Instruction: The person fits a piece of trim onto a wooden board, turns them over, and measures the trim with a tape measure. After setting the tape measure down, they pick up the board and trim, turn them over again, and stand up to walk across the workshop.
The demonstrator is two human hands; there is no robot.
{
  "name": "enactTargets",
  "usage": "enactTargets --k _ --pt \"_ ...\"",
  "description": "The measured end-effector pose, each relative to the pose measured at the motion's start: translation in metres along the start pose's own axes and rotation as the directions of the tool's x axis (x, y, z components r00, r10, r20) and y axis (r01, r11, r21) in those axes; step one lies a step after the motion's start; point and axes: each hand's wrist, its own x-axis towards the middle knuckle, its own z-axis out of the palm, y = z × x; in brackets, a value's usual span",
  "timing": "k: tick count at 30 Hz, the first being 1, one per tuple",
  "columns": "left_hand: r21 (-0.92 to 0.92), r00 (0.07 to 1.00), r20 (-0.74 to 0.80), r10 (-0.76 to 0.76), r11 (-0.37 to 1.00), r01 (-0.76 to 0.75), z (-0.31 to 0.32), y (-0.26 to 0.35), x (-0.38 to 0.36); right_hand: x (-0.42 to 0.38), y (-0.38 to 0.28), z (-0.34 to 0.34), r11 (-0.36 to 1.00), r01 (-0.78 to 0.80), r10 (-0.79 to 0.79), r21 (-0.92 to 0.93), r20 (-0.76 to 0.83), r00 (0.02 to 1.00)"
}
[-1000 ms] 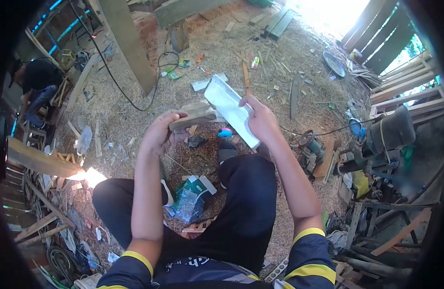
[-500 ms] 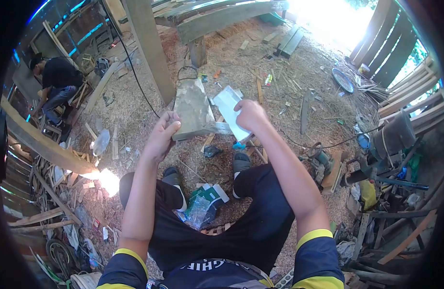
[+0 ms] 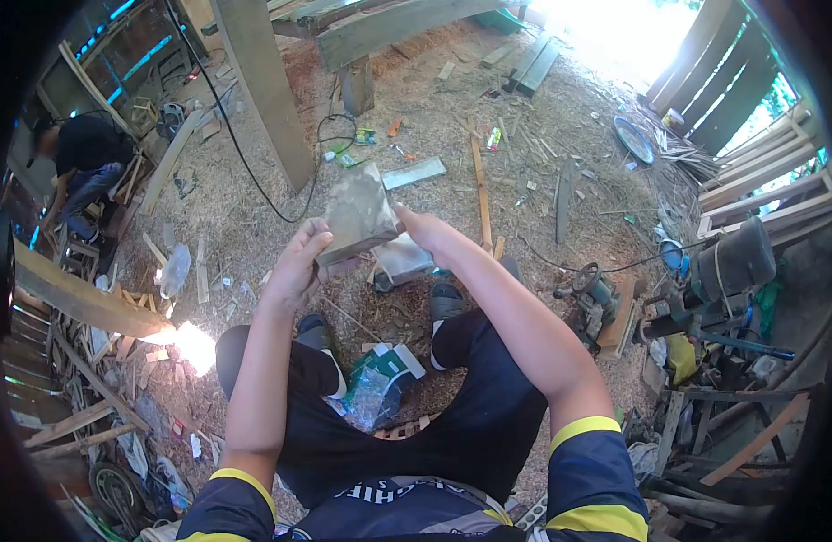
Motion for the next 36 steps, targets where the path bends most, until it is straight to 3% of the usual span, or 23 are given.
enactTargets --k 4,7,16,19,22,25,28,31,34,36 --pt "0.004 0.995 0.075 -0.064 0.998 0.064 -0.001 -0.018 0.01 -0.028 -0.025 0.016 0.922 -0.054 0.008 0.383 0.119 0.993" --pt "0.042 0.992 0.051 -0.118 0.992 0.116 -0.006 -0.028 0.019 -0.007 -0.012 0.01 0.957 -0.037 0.025 0.289 0.047 0.999" --pt "0.008 0.987 0.04 -0.157 0.988 0.157 -0.002 -0.034 0.026 -0.01 -0.014 0.004 0.929 -0.119 0.101 0.351 0.069 0.992" --pt "0.084 0.987 -0.034 -0.155 0.984 0.157 0.006 -0.03 0.023 0.001 -0.005 0.0 0.948 -0.092 0.084 0.305 0.039 0.996" --pt "0.193 0.955 -0.166 -0.246 0.941 0.276 0.011 -0.022 0.022 -0.006 -0.003 -0.004 0.965 -0.072 0.072 0.253 0.006 0.997" --pt "0.267 0.886 -0.405 -0.225 0.898 0.35 -0.002 -0.034 0.034 -0.02 0.0 -0.001 0.969 0.01 -0.007 0.249 -0.015 1.0" --pt "0.26 0.91 -0.376 -0.176 0.922 0.286 -0.043 -0.055 0.059 -0.035 0.002 -0.003 0.991 0.017 -0.02 0.136 0.023 1.0" --pt "0.018 0.856 -0.471 -0.211 0.969 0.248 -0.052 -0.057 0.07 -0.065 -0.005 0.002 0.998 0.041 -0.042 0.049 0.029 0.999" --pt "-0.155 0.912 -0.365 -0.187 0.978 0.139 -0.048 -0.041 0.067 -0.088 -0.007 0.009 0.994 0.099 -0.096 -0.038 0.07 0.993" --pt "-0.235 0.897 -0.412 -0.159 0.97 0.064 -0.046 -0.038 0.069 -0.092 -0.006 0.012 0.981 0.144 -0.134 -0.132 0.081 0.988"
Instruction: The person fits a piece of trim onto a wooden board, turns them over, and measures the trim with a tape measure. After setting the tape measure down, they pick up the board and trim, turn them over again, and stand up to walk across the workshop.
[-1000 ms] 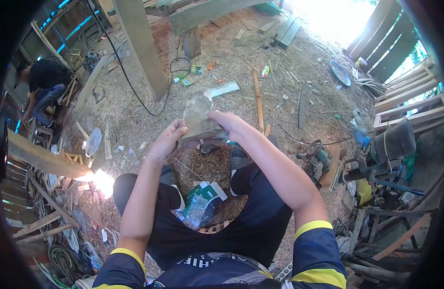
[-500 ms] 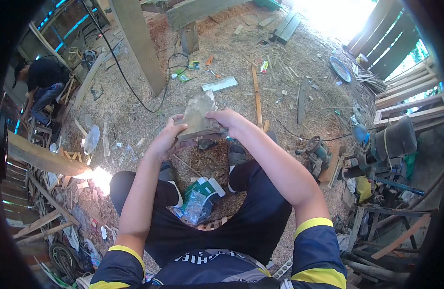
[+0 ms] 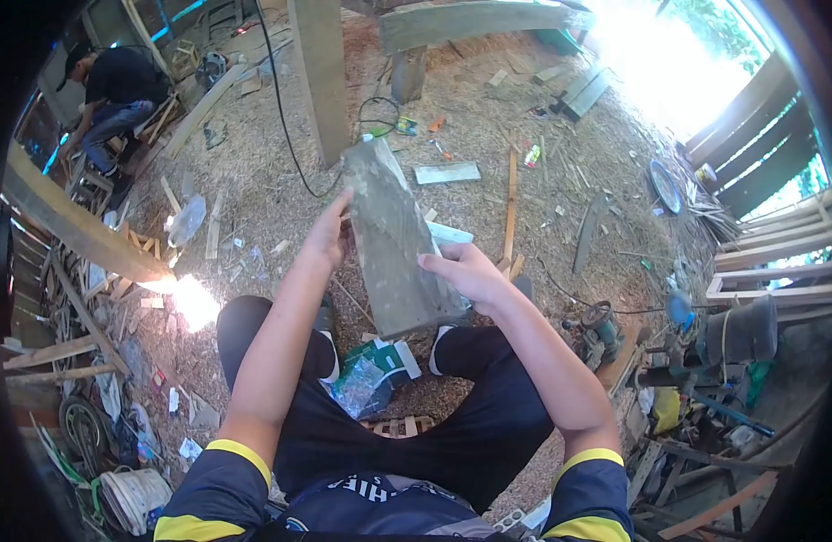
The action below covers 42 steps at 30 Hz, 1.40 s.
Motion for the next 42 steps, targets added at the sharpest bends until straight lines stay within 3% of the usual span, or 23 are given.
enactTargets --k 4,12,15,18,24,28,30,33,34,37,38,41,42 --pt "-0.035 0.993 -0.086 0.082 0.996 -0.086 -0.01 0.004 0.005 0.004 0.007 -0.001 0.985 0.13 -0.121 -0.116 0.078 0.99" --pt "-0.182 0.998 -0.029 0.05 0.982 -0.055 -0.018 0.013 0.008 0.007 0.006 -0.001 0.935 0.196 -0.165 -0.296 0.125 0.978" --pt "-0.222 0.998 -0.042 0.04 0.974 -0.048 -0.014 0.013 0.006 0.011 0.011 0.0 0.955 0.229 -0.225 -0.188 0.044 0.973" --pt "-0.242 0.997 -0.065 0.028 0.969 -0.043 -0.008 0.015 -0.003 0.007 0.005 0.004 0.994 0.072 -0.075 -0.08 -0.026 0.997" --pt "-0.31 0.999 -0.038 0.036 0.95 -0.046 -0.006 0.016 -0.004 0.013 0.011 0.003 0.993 0.109 -0.111 -0.045 -0.041 0.993" --pt "-0.324 0.998 -0.007 0.068 0.944 -0.066 -0.007 0.016 -0.005 0.014 0.003 0.0 0.986 0.061 -0.077 -0.156 -0.102 0.992" --pt "-0.331 0.995 0.003 0.102 0.939 -0.096 -0.002 0.018 -0.012 0.021 0.008 -0.013 0.956 0.144 -0.168 -0.257 -0.074 0.983" --pt "-0.299 0.988 -0.039 0.15 0.942 -0.155 0.005 0.023 -0.022 0.017 0.003 -0.025 0.852 -0.026 -0.114 -0.522 -0.235 0.965" --pt "-0.281 0.984 -0.061 0.167 0.943 -0.178 0.007 0.024 -0.025 0.013 0.003 -0.03 0.796 -0.028 -0.179 -0.605 -0.278 0.944" --pt "-0.239 0.965 -0.079 0.251 0.935 -0.263 0.016 0.026 -0.039 0.016 0.002 -0.038 0.738 -0.143 -0.24 -0.66 -0.454 0.858" --pt "-0.166 0.941 -0.068 0.332 0.926 -0.339 0.016 0.023 -0.04 0.026 0.01 -0.045 0.763 -0.158 -0.265 -0.626 -0.528 0.807" --pt "0.045 0.826 -0.015 0.563 0.826 -0.562 0.014 0.007 -0.031 0.037 0.019 -0.067 0.892 0.108 -0.338 -0.438 -0.488 0.805" --pt "0.11 0.775 0.003 0.632 0.77 -0.628 0.016 0.002 -0.029 0.024 0.001 -0.059 0.944 0.1 -0.249 -0.313 -0.483 0.84"
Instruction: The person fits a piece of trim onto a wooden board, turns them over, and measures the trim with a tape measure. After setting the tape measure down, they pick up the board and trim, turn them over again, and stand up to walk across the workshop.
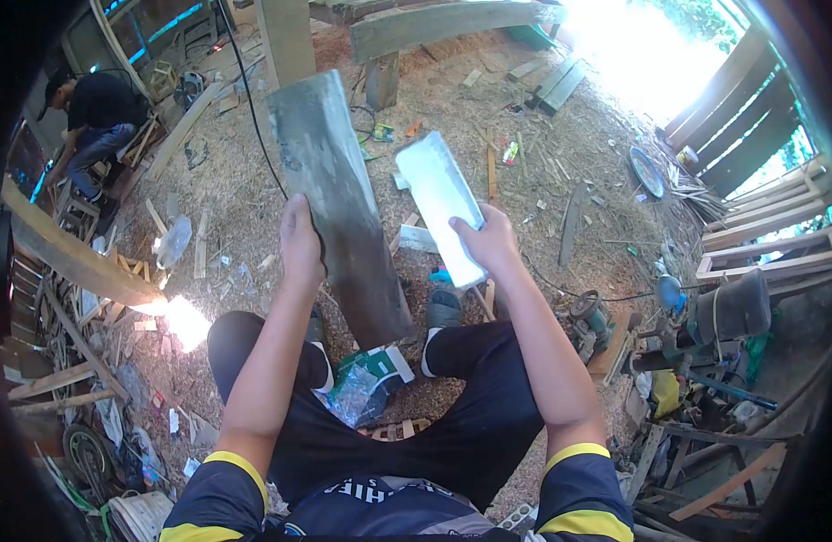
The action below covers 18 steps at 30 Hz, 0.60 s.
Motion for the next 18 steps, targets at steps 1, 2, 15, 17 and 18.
enactTargets --k 1,2,15,17,18 --pt "0.064 0.996 0.013 0.085 0.994 -0.086 0.001 -0.004 -0.002 0.002 0.002 0.001 0.99 0.015 -0.012 0.14 -0.016 1.0" --pt "0.125 0.99 0.033 0.135 0.982 -0.138 0.0 -0.009 -0.005 0.006 0.007 0.003 0.96 0.032 -0.023 0.277 -0.034 0.999" --pt "0.562 0.914 0.25 0.32 0.721 -0.406 0.018 0.0 -0.04 -0.009 -0.019 -0.002 0.354 0.226 -0.202 0.908 -0.162 0.966" --pt "0.56 0.892 0.282 0.352 0.695 -0.451 0.019 0.0 -0.04 -0.009 -0.017 -0.003 0.289 0.233 -0.216 0.929 -0.174 0.961" --pt "0.561 0.885 0.296 0.359 0.685 -0.465 0.019 0.0 -0.041 -0.007 -0.013 -0.004 0.263 0.242 -0.234 0.934 -0.181 0.955"
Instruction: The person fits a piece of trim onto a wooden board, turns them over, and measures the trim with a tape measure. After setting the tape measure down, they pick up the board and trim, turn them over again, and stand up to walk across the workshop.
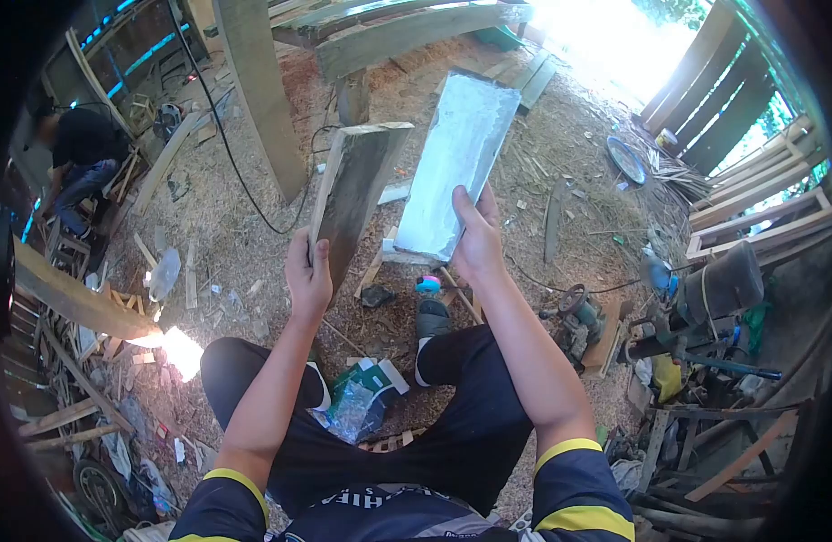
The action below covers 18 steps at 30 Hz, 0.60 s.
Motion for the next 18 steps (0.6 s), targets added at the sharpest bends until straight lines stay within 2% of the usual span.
enactTargets --k 1,4,7,10,13,15,18 --pt "0.007 1.0 0.005 0.015 1.0 -0.015 0.0 0.0 0.001 0.001 0.0 -0.003 1.0 0.012 -0.012 0.023 0.016 1.0" --pt "-0.011 0.998 0.04 0.057 0.998 -0.056 0.002 0.002 0.001 0.003 -0.004 -0.01 0.954 0.153 -0.14 -0.256 0.071 0.988" --pt "0.112 0.977 0.058 0.204 0.971 -0.209 0.004 -0.007 0.004 -0.001 -0.01 -0.016 0.899 0.209 -0.175 -0.386 0.12 0.977" --pt "0.18 0.971 0.178 0.158 0.965 -0.19 0.001 -0.001 0.005 -0.001 -0.017 -0.018 0.787 0.362 -0.256 -0.5 0.27 0.928" --pt "0.148 0.921 0.387 0.049 0.982 -0.115 -0.007 0.004 0.013 0.001 -0.019 -0.024 0.695 0.447 -0.274 -0.563 0.367 0.889" --pt "0.042 0.882 0.471 0.028 0.998 -0.055 -0.007 -0.004 0.01 -0.002 -0.02 -0.022 0.711 0.382 -0.186 -0.59 0.366 0.912" --pt "-0.066 0.814 0.58 -0.027 0.995 0.08 -0.012 -0.016 0.012 0.002 -0.025 -0.022 0.625 0.421 -0.128 -0.657 0.446 0.886"
